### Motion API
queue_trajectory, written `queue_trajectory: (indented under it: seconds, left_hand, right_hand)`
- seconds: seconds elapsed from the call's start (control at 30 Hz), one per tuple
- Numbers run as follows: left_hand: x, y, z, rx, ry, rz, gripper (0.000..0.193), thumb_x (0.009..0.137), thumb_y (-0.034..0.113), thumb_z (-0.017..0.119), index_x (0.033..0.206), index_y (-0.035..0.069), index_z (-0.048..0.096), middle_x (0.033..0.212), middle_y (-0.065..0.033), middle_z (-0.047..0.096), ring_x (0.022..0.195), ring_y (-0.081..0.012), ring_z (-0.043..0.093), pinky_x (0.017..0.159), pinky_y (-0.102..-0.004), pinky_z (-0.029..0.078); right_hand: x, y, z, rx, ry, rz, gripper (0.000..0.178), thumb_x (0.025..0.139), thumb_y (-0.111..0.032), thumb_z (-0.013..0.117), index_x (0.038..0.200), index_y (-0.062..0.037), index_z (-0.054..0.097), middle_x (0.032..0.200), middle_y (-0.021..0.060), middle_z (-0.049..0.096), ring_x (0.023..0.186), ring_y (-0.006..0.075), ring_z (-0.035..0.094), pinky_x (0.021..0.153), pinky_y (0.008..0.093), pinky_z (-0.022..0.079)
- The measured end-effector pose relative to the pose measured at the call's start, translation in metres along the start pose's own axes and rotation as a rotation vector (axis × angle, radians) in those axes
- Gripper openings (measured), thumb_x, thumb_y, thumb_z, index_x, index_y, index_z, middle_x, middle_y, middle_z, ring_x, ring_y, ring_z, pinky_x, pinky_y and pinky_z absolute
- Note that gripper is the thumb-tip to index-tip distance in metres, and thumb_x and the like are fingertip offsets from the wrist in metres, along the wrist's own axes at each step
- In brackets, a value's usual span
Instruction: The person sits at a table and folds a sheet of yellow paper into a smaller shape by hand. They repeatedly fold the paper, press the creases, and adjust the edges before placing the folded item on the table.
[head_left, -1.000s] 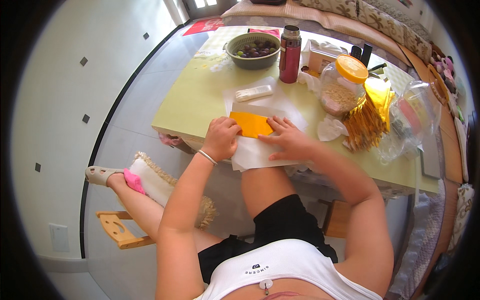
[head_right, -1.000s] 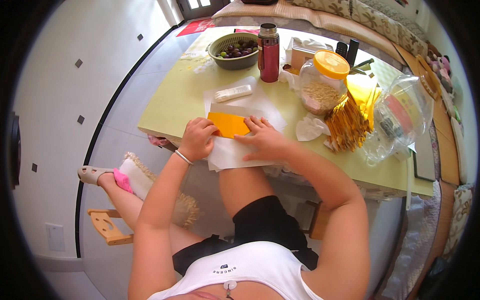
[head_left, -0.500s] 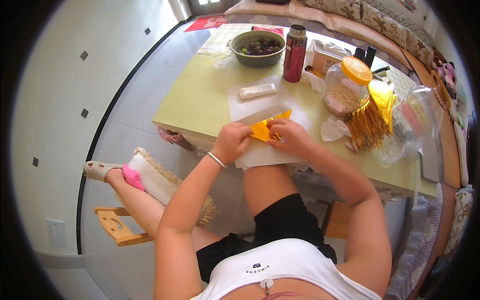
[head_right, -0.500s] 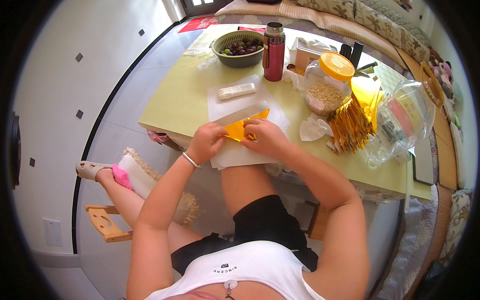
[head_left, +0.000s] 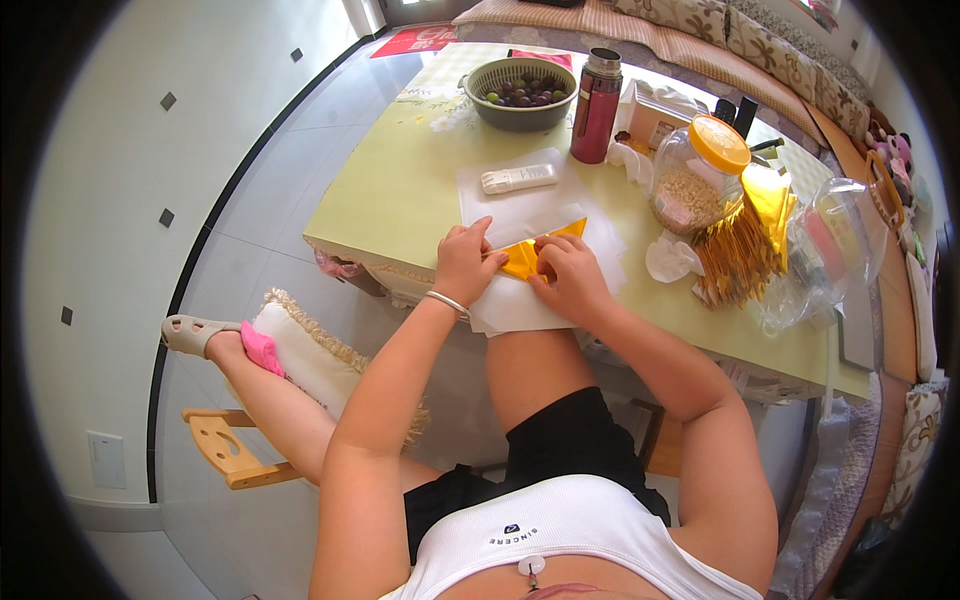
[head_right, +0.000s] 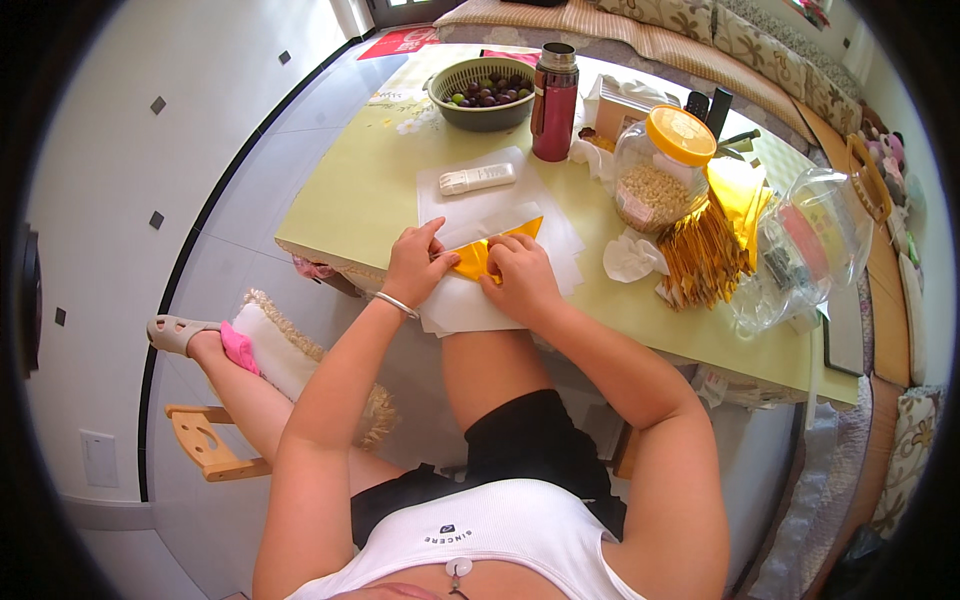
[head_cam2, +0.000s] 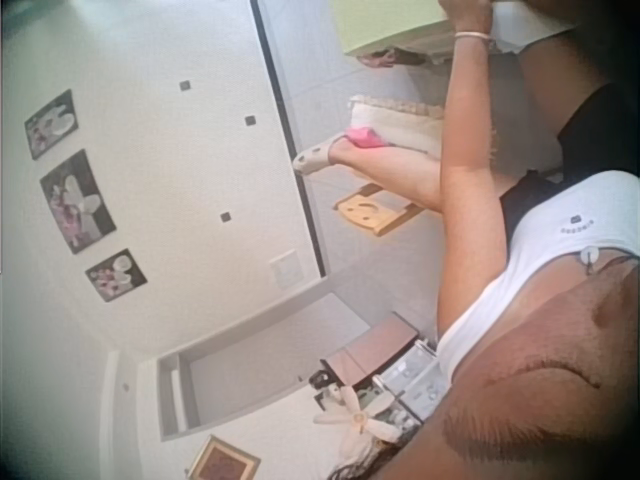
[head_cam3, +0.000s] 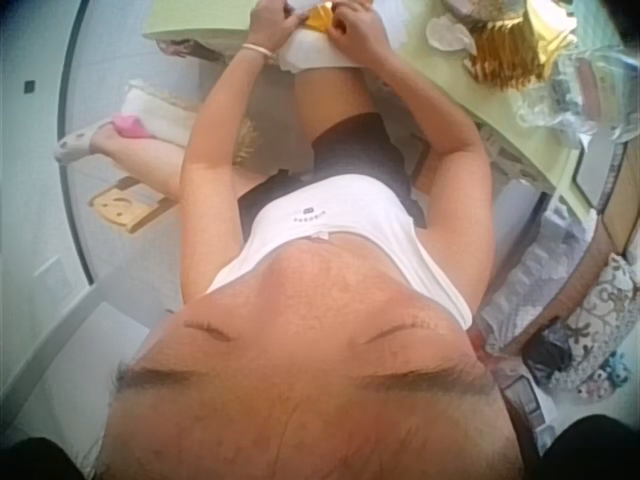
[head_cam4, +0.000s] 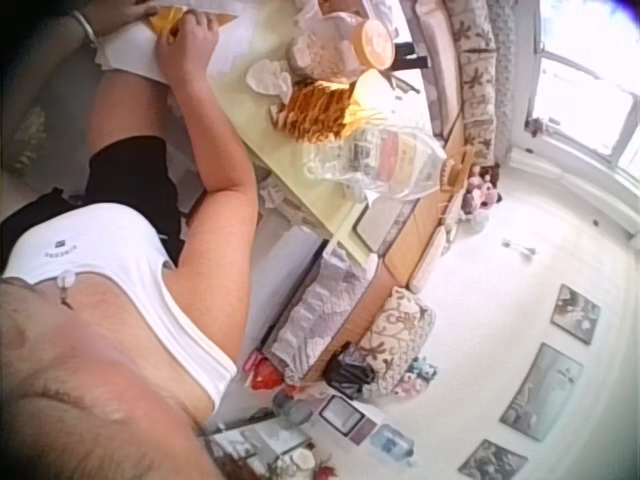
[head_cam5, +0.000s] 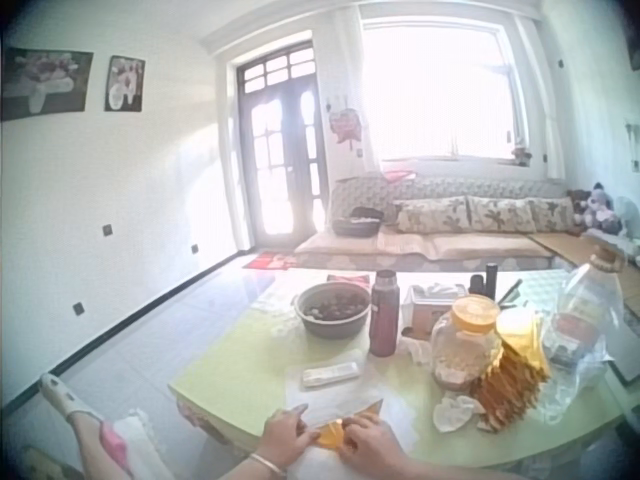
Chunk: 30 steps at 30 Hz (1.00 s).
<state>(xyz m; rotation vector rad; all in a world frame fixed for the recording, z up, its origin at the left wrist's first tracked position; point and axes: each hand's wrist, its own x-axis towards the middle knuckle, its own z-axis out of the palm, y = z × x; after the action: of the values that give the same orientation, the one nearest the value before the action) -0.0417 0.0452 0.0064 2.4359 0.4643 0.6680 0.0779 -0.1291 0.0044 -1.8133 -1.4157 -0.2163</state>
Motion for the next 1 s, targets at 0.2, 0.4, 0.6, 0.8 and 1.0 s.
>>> queue_trajectory:
  seconds: [0.2,0.4,0.6,0.8,1.0]
  left_hand:
    - [0.004,0.0,0.003,0.062,0.002,-0.003,0.057,0.075,0.012,0.077,0.128,-0.001,0.059,0.08,-0.0085,0.065,0.084,-0.0248,0.058,0.08,-0.0372,0.05]
    - [0.004,0.004,0.004,0.073,0.008,-0.027,0.055,0.074,0.011,0.078,0.125,-0.002,0.061,0.08,-0.0082,0.065,0.084,-0.0246,0.058,0.08,-0.0375,0.05]
    - [0.003,0.005,0.005,0.085,0.033,-0.031,0.053,0.074,0.012,0.079,0.122,0.0,0.063,0.08,-0.0078,0.065,0.084,-0.0251,0.059,0.08,-0.0381,0.05]
    - [-0.005,0.029,-0.002,0.413,0.332,0.348,0.036,0.071,0.012,0.075,0.106,0.005,0.069,0.08,-0.0068,0.063,0.085,-0.0254,0.059,0.078,-0.0385,0.048]
    - [-0.025,-0.006,0.001,0.438,-0.03,0.419,0.028,0.078,0.013,0.063,0.105,0.009,0.07,0.089,-0.0094,0.062,0.091,-0.0298,0.06,0.086,-0.0444,0.046]
  right_hand:
    - [0.001,-0.005,0.004,-0.102,0.018,-0.089,0.033,0.078,-0.009,0.07,0.111,-0.0091,0.069,0.11,0.0158,0.066,0.101,0.037,0.061,0.09,0.0459,0.048]
    - [-0.003,0.0,0.012,-0.169,-0.013,-0.063,0.032,0.084,-0.011,0.066,0.117,-0.014,0.069,0.116,0.0136,0.063,0.107,0.0346,0.057,0.092,0.0471,0.045]
    - [-0.005,0.003,0.016,-0.194,-0.074,-0.024,0.033,0.086,-0.011,0.064,0.119,-0.0147,0.068,0.121,0.0129,0.06,0.114,0.0344,0.054,0.097,0.0485,0.042]
    - [-0.006,0.002,0.014,-0.26,-0.104,-0.009,0.035,0.087,-0.013,0.062,0.121,-0.0145,0.067,0.124,0.0137,0.058,0.116,0.0355,0.052,0.1,0.0492,0.039]
    - [-0.003,-0.003,0.014,-0.249,-0.12,-0.006,0.034,0.087,-0.015,0.06,0.12,-0.0134,0.066,0.126,0.014,0.057,0.117,0.0361,0.051,0.101,0.0494,0.038]
